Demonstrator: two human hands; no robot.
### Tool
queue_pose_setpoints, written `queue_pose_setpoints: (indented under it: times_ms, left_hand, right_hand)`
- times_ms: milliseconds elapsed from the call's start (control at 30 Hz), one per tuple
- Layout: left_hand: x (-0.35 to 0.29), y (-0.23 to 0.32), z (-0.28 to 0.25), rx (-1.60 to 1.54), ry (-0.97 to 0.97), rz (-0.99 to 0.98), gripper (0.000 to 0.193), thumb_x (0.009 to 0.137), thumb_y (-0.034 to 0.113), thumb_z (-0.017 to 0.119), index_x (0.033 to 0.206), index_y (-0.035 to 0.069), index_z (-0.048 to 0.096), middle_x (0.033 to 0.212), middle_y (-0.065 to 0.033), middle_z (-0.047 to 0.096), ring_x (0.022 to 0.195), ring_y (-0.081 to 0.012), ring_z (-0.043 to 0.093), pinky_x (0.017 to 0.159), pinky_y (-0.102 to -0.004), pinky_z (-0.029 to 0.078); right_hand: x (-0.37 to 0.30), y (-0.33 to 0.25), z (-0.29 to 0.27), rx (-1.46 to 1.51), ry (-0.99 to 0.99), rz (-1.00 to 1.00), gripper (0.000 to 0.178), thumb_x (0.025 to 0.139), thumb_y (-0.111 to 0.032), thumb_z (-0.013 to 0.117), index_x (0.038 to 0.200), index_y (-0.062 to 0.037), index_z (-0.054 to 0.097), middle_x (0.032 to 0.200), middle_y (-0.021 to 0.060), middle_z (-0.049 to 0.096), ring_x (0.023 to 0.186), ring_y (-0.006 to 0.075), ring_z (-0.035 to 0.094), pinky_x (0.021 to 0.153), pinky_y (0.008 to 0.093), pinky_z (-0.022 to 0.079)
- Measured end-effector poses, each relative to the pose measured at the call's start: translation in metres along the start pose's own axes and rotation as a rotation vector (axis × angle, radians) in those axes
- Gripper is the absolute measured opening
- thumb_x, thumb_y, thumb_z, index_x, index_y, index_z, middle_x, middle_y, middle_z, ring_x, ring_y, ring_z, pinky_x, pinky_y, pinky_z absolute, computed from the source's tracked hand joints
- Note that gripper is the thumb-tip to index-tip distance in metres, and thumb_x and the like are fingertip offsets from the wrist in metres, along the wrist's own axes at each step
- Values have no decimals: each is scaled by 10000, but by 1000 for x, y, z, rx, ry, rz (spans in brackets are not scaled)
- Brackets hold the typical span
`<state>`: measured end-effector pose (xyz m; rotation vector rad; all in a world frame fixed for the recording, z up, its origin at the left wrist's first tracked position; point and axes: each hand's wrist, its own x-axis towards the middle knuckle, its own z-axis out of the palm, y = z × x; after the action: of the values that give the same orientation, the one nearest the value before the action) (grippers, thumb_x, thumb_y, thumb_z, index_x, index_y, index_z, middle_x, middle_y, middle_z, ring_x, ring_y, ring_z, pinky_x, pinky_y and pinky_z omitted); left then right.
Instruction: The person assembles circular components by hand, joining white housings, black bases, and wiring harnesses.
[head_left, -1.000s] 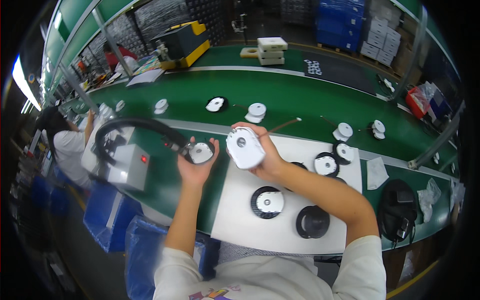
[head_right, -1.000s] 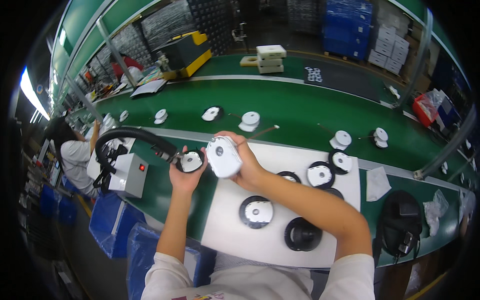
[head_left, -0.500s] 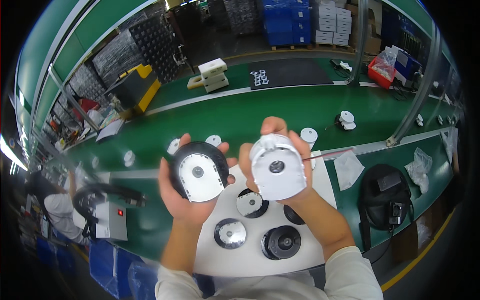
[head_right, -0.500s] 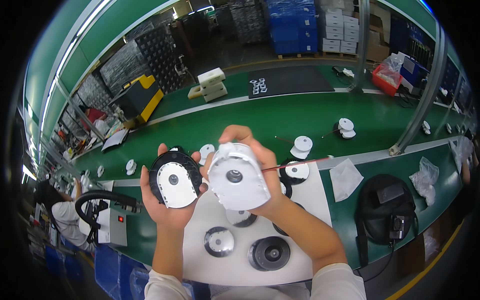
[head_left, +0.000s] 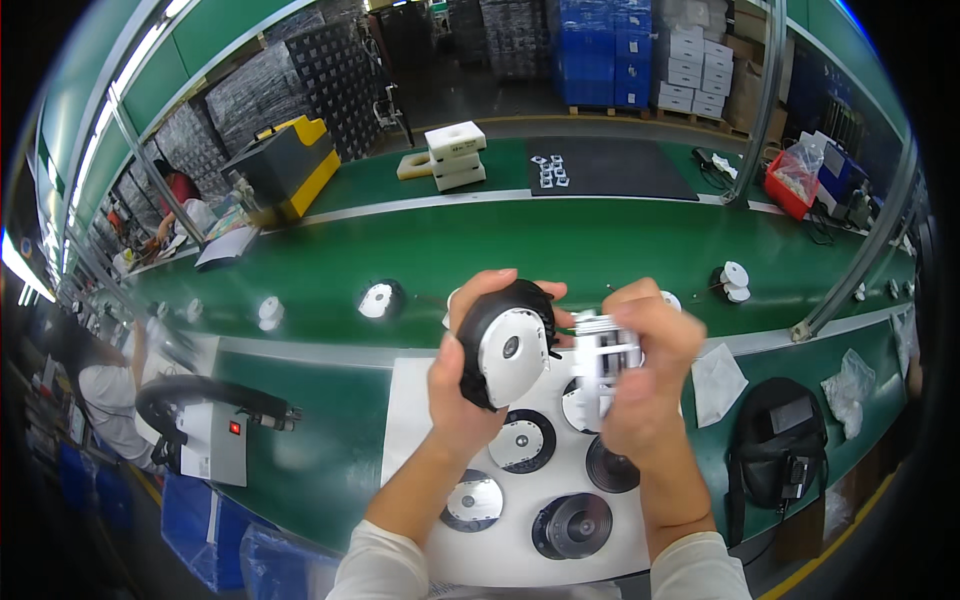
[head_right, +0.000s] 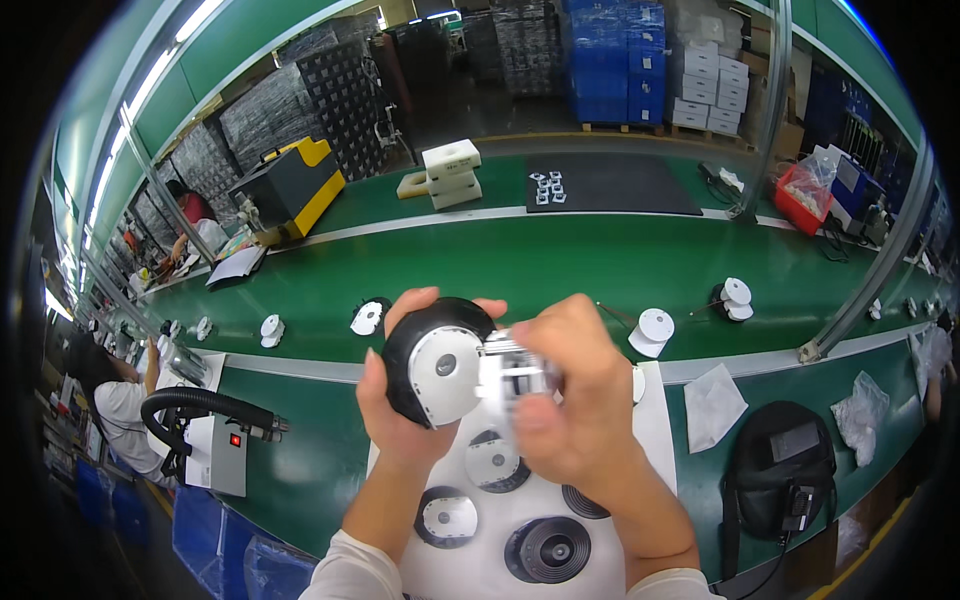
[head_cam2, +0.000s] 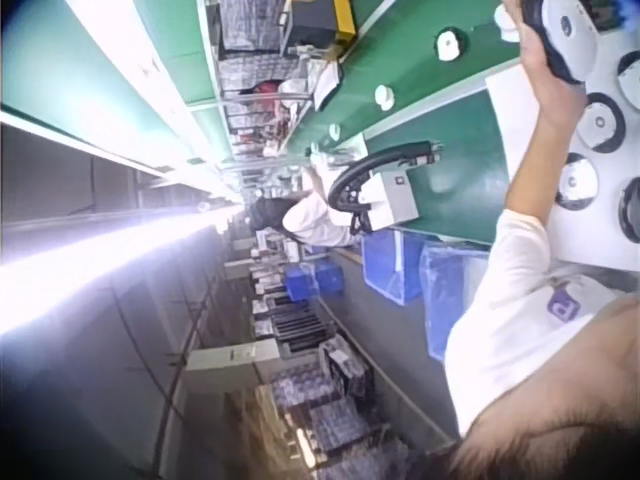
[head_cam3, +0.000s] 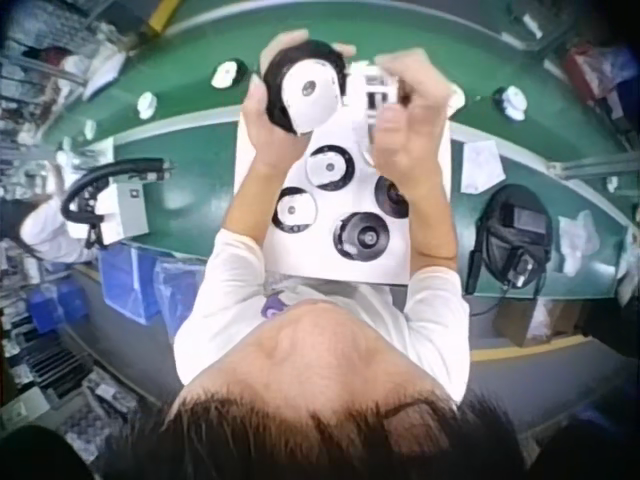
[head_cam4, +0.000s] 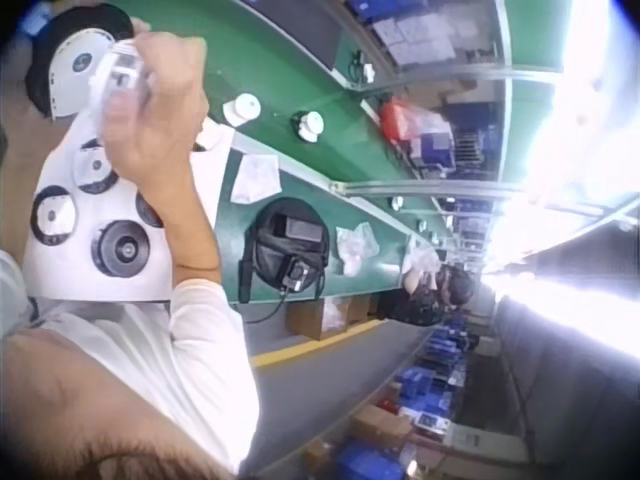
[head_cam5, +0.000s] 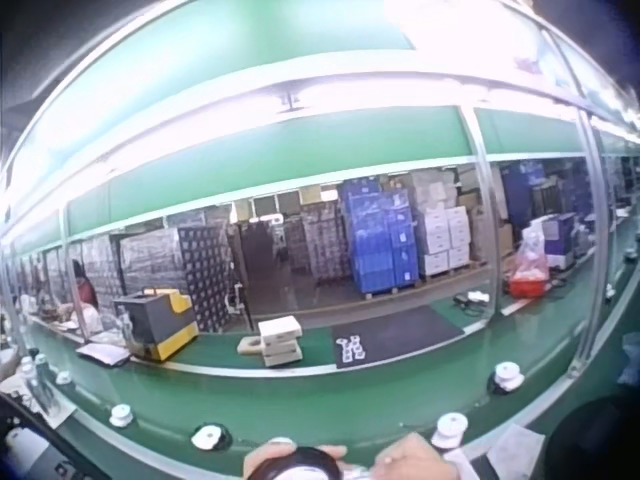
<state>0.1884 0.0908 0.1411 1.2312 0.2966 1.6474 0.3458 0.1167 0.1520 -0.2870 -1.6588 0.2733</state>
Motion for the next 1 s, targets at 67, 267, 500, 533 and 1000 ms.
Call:
queue_pose_setpoints:
  times_ms: [67,267,500,533,1000]
  left_hand:
    - [-2,-1,2,69,-9,-6,667,965,585,331,1414,92,361,1333,-269,487,1170,-311,565,985,-418,474]
    - [-9,-11,-1,259,-91,90,675,995,532,332,1427,14,308,1385,-223,399,1201,-262,497,1027,-388,395]
    - [-15,-12,3,402,-7,111,705,948,648,353,1415,120,321,1378,-256,419,1195,-323,523,999,-460,451]
    - [-16,-13,5,402,-6,117,712,945,658,356,1412,122,322,1381,-256,416,1204,-324,517,1009,-466,441]
    - [-15,-18,0,425,-124,186,735,987,617,319,1396,6,330,1393,-294,362,1271,-353,427,1073,-466,334]
  right_hand:
    - [-3,0,9,-178,-59,4,374,866,-339,633,1147,-105,558,905,131,563,635,247,508,537,334,407]
    - [-7,-2,21,-411,-85,-35,413,727,-340,707,1094,-173,613,915,130,559,627,247,497,528,350,384]
    - [-12,-6,21,-480,-86,-3,362,734,-363,691,1035,-169,637,905,130,545,642,249,490,538,352,369]
    - [-12,-9,20,-483,-86,-7,362,734,-363,691,1035,-169,637,905,130,545,642,249,490,538,352,369]
    - [-8,-24,14,-513,-255,180,434,952,-509,447,1127,-172,658,1060,160,553,909,319,536,798,495,399]
